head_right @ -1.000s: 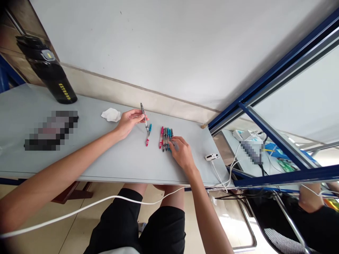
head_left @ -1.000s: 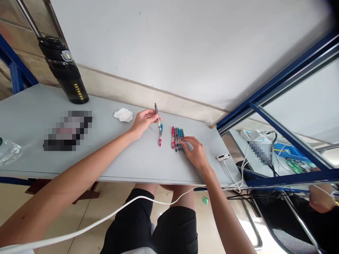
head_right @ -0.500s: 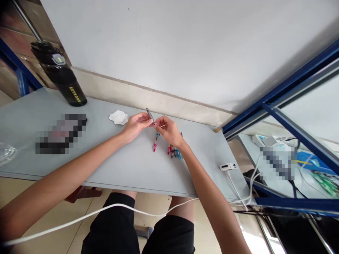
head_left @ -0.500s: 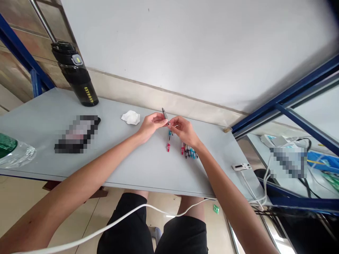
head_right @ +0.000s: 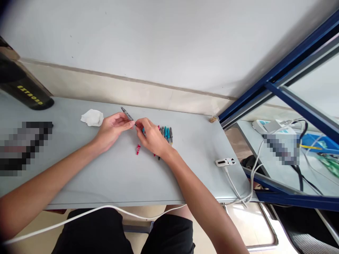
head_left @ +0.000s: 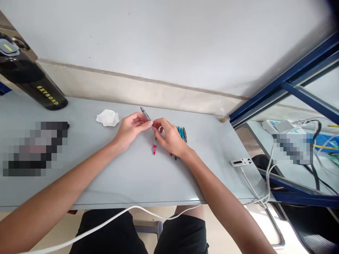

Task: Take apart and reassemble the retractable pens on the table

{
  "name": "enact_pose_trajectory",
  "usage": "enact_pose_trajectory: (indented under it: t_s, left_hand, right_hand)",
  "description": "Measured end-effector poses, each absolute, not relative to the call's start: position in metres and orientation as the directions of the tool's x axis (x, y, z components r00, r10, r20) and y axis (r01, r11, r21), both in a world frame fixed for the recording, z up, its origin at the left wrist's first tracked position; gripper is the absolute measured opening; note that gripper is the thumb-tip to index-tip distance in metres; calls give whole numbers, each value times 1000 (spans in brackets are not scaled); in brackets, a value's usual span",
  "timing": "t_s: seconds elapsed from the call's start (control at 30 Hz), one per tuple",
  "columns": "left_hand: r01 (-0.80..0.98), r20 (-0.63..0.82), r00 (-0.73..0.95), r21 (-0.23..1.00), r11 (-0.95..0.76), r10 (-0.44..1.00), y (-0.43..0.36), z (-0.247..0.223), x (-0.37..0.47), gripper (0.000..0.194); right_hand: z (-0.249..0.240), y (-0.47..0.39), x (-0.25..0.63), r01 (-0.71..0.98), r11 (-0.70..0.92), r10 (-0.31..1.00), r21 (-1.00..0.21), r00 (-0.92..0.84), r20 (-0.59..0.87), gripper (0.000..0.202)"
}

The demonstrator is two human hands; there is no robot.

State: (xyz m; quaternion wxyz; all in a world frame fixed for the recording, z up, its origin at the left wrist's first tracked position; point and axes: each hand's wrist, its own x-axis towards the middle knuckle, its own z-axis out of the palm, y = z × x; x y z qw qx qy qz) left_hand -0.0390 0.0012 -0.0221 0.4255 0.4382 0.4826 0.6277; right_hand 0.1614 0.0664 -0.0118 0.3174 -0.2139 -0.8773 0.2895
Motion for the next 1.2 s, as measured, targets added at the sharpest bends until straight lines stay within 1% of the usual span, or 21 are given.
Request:
enact_pose_trajectory:
  t_s: [0.23, 0.33, 0.47, 0.57, 0.6, 0.73, 0.83, 0.9, 0.97, 1.03, 1.1, 1.13, 1.2]
  left_hand:
    - [-38, 126, -152, 990, -133, 980, -4, -18, -38, 32]
    - [-15, 117, -163, 993, -121, 980, -6, -16, -36, 34]
    - [5, 156, -231, 987, -159, 960, -9, -10, -34, 29]
    - [29, 197, -255, 980, -196, 947, -9, -5, -34, 28]
    - [42, 207, -259, 978, -203, 943, -9, -4, -34, 30]
    - [147, 225, -262, 970, -191, 939, -9, -8, -37, 33]
    - [337, 302, -226, 916, -217, 926, -10, -10, -45, 28]
    - [490, 375, -160, 833, -257, 913, -11, -9, -50, 24]
    - [607, 419, -80, 741, -289, 905, -12, -7, -54, 25]
    - [669, 443, -21, 672, -317, 896, -12, -5, -56, 29]
    - [693, 466, -2, 639, -335, 885, -12, -4, -55, 36]
    - [692, 471, -9, 639, -334, 882, -12, -4, -54, 41]
    - [669, 452, -59, 680, -301, 890, -12, -4, -52, 50]
  right_hand:
    - [-9, 66, 163, 146, 770, 520, -622, -709, 477, 7]
    - [-8, 65, 164, 148, 762, 520, -631, -721, 458, 8]
    - [-7, 65, 165, 213, 737, 556, -642, -732, 395, 12]
    - [-6, 66, 166, 274, 720, 585, -638, -735, 343, 8]
    - [-5, 67, 167, 293, 723, 589, -625, -734, 337, 9]
    - [-5, 71, 170, 350, 769, 576, -536, -743, 340, 23]
    - [-9, 75, 170, 356, 816, 536, -456, -760, 368, 27]
    - [-13, 77, 171, 351, 843, 508, -408, -768, 389, 28]
    - [-16, 78, 170, 340, 861, 484, -378, -775, 407, 30]
    - [-18, 78, 170, 332, 870, 472, -363, -774, 422, 32]
    - [-18, 77, 170, 323, 877, 462, -356, -771, 439, 32]
    - [-18, 76, 170, 319, 880, 457, -351, -769, 447, 32]
    - [-16, 76, 170, 304, 891, 438, -337, -772, 461, 32]
